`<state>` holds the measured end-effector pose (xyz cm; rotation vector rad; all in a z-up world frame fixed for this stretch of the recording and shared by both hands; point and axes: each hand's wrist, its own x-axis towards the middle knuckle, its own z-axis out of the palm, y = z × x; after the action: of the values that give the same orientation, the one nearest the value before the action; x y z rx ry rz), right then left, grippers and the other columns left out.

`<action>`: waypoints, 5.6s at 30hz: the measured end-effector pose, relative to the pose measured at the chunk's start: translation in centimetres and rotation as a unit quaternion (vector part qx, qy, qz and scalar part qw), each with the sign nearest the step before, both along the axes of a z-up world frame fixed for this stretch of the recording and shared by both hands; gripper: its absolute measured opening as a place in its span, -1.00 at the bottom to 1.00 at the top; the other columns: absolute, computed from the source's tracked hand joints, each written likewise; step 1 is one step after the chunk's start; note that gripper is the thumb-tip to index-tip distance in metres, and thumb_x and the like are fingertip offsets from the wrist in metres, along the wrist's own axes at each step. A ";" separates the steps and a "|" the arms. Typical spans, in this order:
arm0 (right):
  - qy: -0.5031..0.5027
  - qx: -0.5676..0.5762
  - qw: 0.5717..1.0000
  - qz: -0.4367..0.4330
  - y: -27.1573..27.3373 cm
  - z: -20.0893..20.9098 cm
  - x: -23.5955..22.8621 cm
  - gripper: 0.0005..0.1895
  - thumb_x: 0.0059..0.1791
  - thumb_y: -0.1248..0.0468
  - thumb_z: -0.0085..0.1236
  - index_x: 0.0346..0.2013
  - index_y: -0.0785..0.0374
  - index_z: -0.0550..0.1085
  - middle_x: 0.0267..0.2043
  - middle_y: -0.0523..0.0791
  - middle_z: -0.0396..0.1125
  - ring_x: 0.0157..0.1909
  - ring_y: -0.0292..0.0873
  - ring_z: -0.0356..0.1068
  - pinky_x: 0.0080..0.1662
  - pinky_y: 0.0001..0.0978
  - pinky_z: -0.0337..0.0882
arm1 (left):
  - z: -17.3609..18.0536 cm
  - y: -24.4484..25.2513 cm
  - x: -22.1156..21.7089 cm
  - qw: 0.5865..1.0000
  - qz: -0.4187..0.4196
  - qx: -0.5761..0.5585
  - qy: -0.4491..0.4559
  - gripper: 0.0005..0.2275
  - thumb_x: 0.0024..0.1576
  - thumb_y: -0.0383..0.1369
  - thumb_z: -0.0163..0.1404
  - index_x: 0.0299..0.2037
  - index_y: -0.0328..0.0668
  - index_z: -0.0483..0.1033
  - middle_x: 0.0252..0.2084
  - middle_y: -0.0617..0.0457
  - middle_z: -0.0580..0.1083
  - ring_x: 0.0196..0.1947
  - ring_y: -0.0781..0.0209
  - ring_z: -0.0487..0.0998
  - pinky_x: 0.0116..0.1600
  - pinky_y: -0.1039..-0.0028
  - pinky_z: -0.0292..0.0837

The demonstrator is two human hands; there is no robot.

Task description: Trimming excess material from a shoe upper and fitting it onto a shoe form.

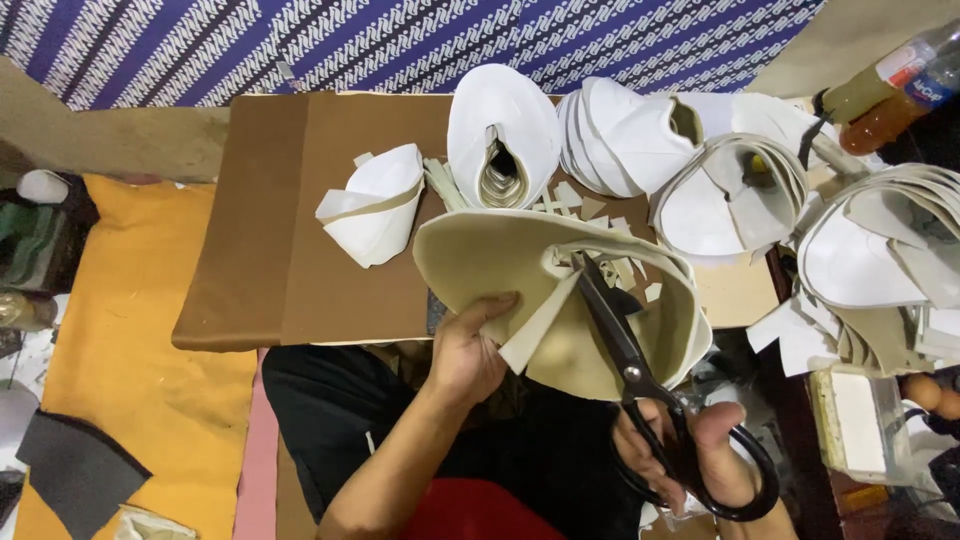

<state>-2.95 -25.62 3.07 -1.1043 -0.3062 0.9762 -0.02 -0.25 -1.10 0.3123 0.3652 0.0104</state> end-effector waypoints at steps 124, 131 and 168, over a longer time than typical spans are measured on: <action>-0.407 -0.707 0.571 -0.087 -0.6 -23.5 22.7 -0.61 -0.03 0.36 0.05 0.07 0.50 0.35 -0.01 0.21 0.23 0.17 0.36 0.25 0.03 0.19 0.44 | -5.6 10.1 3.4 0.958 -0.150 0.212 -0.122 -0.37 -0.05 -0.75 0.01 0.34 -0.41 0.29 -0.01 -0.23 0.56 -0.07 -0.09 0.62 0.04 -0.08 0.53; -0.421 -0.667 0.612 -0.053 -0.5 -15.0 19.2 -0.33 -0.20 0.19 0.16 0.22 0.24 0.36 -0.02 0.17 0.42 0.03 0.32 0.47 0.05 0.14 0.48 | -4.4 10.6 5.7 0.941 -0.147 0.302 -0.033 -0.38 -0.05 -0.72 0.10 0.30 -0.46 0.28 0.06 -0.32 0.52 0.02 -0.22 0.58 0.08 -0.14 0.52; -0.384 -0.399 0.829 -0.080 3.1 -8.2 6.0 -0.63 -0.11 -0.02 0.31 -0.46 0.20 0.43 -0.59 0.07 0.37 -0.51 -0.04 0.43 -0.35 -0.32 0.40 | -6.1 10.3 8.0 0.899 -0.299 0.318 -0.041 -0.47 0.00 -0.72 0.07 0.26 -0.44 0.38 0.02 -0.36 0.53 -0.06 -0.25 0.61 -0.03 -0.12 0.60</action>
<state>3.03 -22.51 -5.17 -2.2606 -0.4544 0.4381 8.01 10.07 -7.20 1.0643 0.1589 -0.4697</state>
